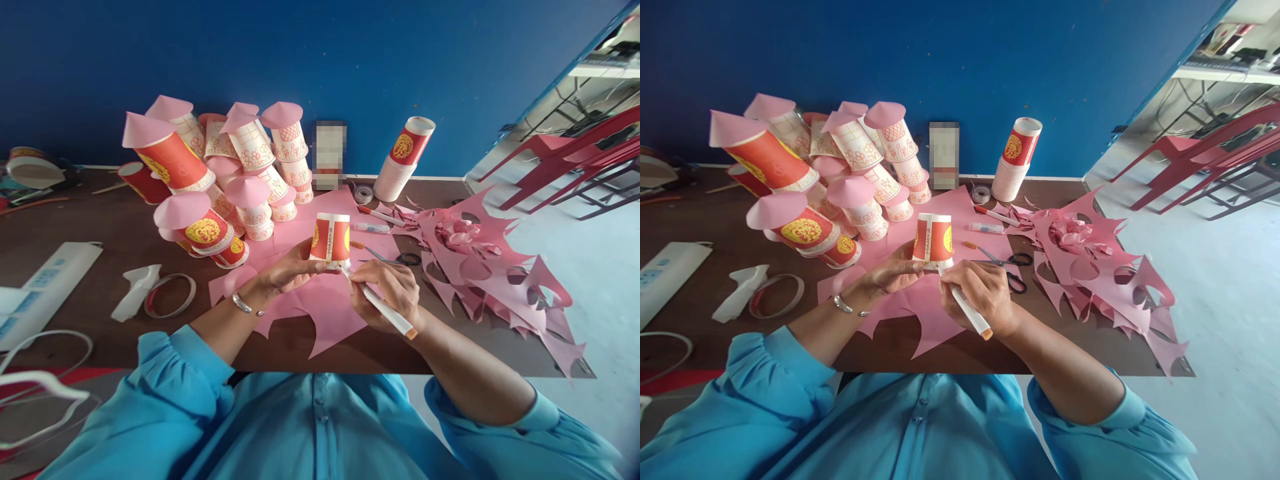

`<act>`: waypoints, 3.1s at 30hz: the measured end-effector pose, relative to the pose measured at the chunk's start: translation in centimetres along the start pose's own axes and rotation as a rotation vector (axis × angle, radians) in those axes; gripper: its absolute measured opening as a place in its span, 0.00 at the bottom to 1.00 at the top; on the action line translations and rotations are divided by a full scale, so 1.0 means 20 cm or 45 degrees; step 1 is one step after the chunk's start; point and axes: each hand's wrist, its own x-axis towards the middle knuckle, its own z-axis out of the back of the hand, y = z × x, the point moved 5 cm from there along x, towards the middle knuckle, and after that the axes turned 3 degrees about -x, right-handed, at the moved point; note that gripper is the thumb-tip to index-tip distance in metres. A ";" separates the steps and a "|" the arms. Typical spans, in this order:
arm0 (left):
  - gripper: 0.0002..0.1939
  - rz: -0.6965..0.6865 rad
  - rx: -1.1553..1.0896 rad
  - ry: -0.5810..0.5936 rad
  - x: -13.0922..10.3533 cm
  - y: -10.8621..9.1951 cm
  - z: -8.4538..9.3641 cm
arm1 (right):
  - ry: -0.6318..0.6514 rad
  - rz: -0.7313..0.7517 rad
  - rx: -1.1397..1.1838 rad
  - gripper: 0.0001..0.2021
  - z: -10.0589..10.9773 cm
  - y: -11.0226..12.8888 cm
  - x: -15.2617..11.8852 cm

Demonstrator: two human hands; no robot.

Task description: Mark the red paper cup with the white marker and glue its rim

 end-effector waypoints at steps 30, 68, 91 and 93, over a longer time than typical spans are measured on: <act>0.32 -0.138 -0.302 -0.140 0.02 0.03 0.06 | -0.011 -0.020 -0.008 0.11 0.02 -0.04 -0.02; 0.22 -0.096 -0.134 -0.070 -0.02 0.09 0.13 | -0.012 0.009 0.045 0.07 0.00 0.00 0.00; 0.26 -0.044 -0.030 -0.033 0.00 0.06 0.08 | 0.063 -0.006 0.011 0.05 -0.01 -0.01 -0.02; 0.24 -0.059 -0.042 -0.012 0.00 0.06 0.07 | 0.059 -0.008 0.009 0.06 -0.01 -0.01 -0.02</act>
